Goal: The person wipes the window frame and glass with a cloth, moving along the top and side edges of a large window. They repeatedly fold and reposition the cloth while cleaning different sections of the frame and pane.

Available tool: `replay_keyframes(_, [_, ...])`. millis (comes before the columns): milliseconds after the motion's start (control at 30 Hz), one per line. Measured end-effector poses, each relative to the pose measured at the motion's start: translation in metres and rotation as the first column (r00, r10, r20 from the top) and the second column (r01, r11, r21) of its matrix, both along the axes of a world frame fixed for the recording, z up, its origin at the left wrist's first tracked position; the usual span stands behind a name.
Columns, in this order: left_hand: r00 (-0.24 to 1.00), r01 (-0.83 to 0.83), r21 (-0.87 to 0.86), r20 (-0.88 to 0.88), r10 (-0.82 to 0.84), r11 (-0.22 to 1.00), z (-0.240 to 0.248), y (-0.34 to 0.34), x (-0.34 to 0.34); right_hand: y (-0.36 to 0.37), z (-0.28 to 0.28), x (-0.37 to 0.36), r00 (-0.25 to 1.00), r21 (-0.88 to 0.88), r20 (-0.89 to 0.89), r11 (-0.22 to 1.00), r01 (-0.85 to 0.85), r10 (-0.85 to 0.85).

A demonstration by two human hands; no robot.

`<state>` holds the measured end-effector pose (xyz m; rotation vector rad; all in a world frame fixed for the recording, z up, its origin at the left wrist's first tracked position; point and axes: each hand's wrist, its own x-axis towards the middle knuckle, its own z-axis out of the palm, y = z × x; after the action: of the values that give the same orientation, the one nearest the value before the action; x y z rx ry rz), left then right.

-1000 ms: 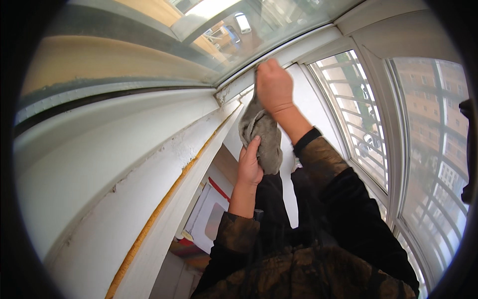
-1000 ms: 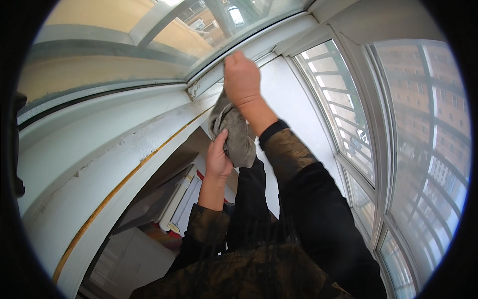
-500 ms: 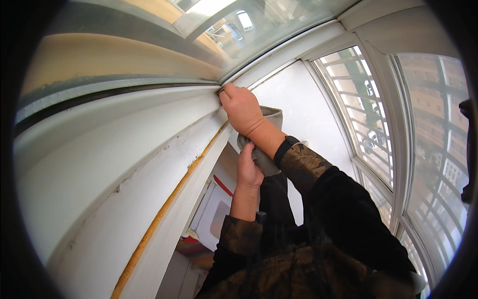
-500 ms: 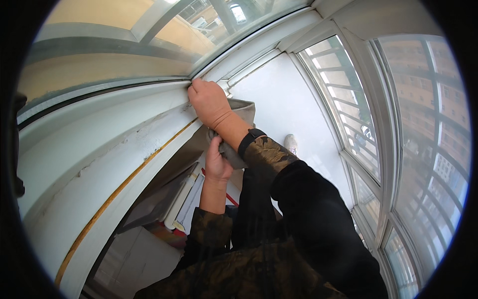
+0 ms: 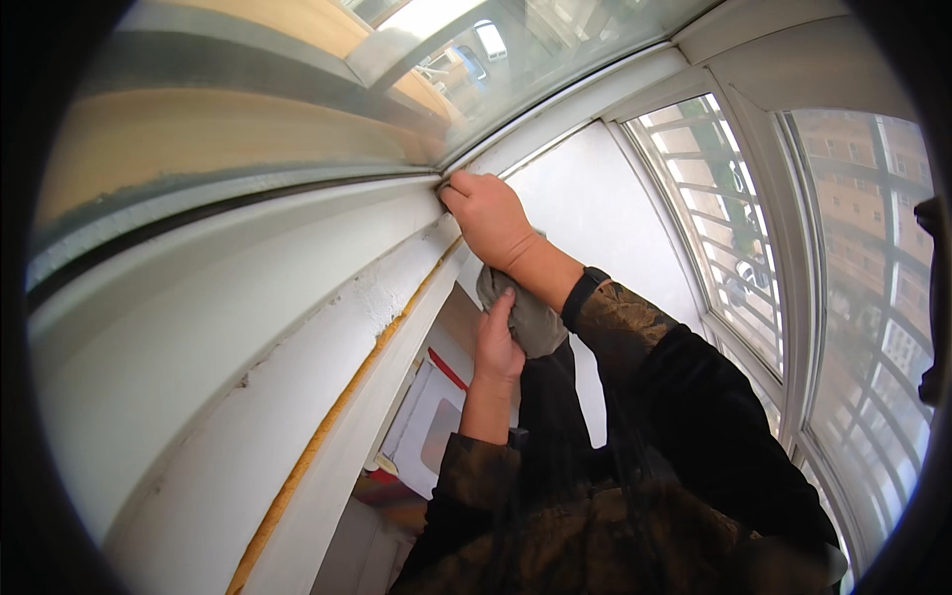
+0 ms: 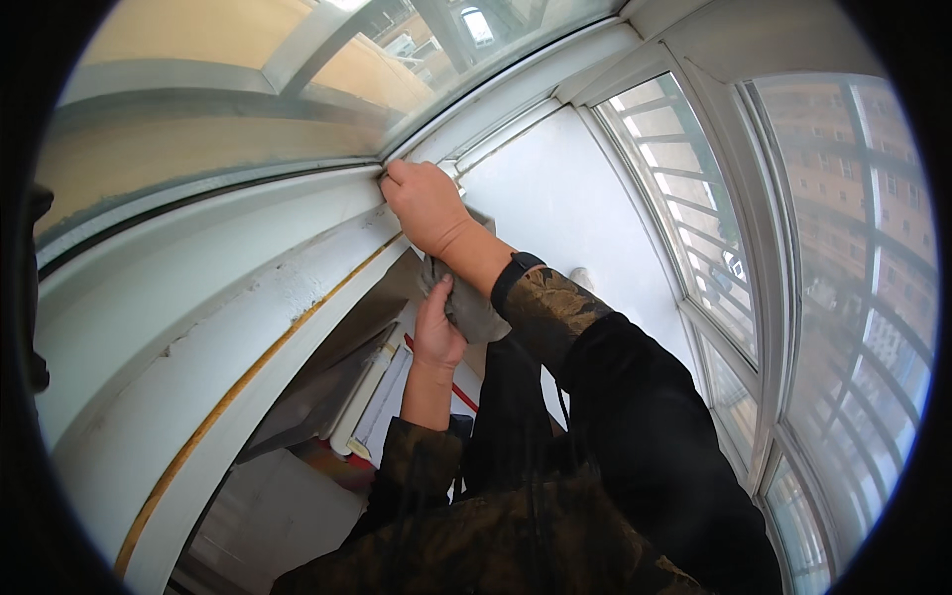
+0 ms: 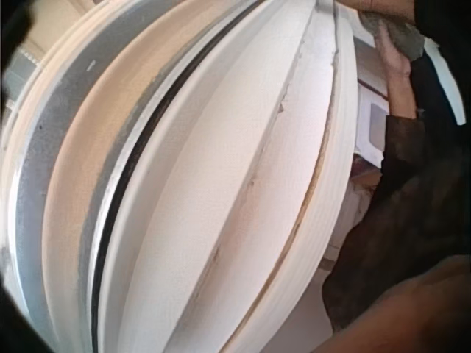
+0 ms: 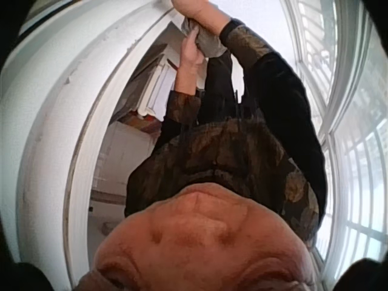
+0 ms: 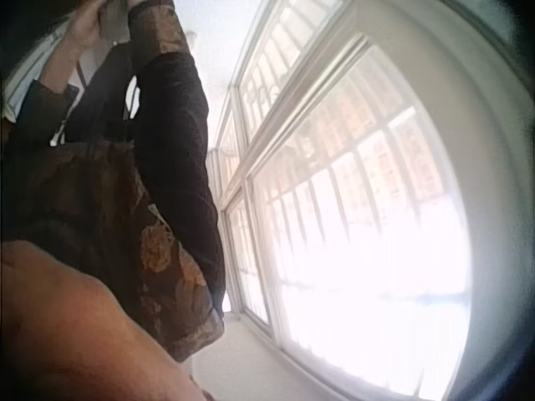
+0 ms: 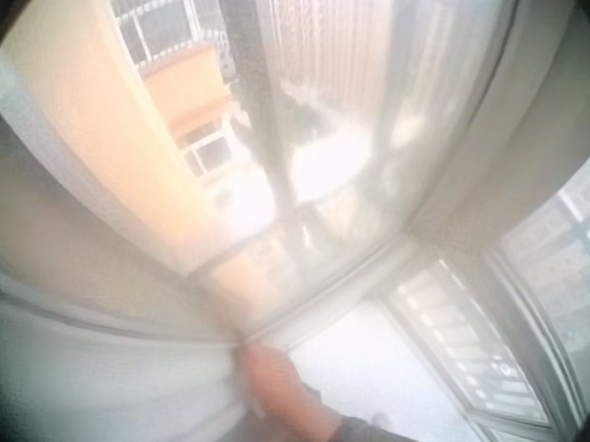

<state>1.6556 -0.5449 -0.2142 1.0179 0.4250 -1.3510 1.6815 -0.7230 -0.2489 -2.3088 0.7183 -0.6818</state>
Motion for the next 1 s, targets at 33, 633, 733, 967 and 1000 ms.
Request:
replay_keyframes(33, [1.000,0.005,-0.068,0.014,-0.004,0.998,0.002,0.001,-0.002,0.000,0.002,0.000,1.000,0.042,-0.031,0.999,0.004,-0.003])
replay_keyframes(633, [0.999,0.035,0.069,0.035,-0.037,0.997,0.007,-0.002,-0.014,0.009,0.022,-0.022,0.948,0.383,-0.102,0.867,0.319,-0.303])
replay_keyframes(733, [0.999,0.000,0.061,0.044,-0.002,0.998,0.005,-0.008,-0.001,0.000,0.019,-0.005,0.983,0.209,-0.056,0.961,0.181,-0.173])
replay_keyframes(967, [0.994,0.011,0.069,0.105,-0.019,0.998,0.004,-0.008,0.001,0.010,0.010,-0.001,0.997,0.172,-0.043,0.982,0.072,-0.065])
replay_keyframes(1000, [0.994,0.006,0.082,0.112,-0.016,0.997,0.004,-0.006,0.000,0.012,0.010,0.002,0.994,0.219,-0.042,0.969,0.112,-0.106])
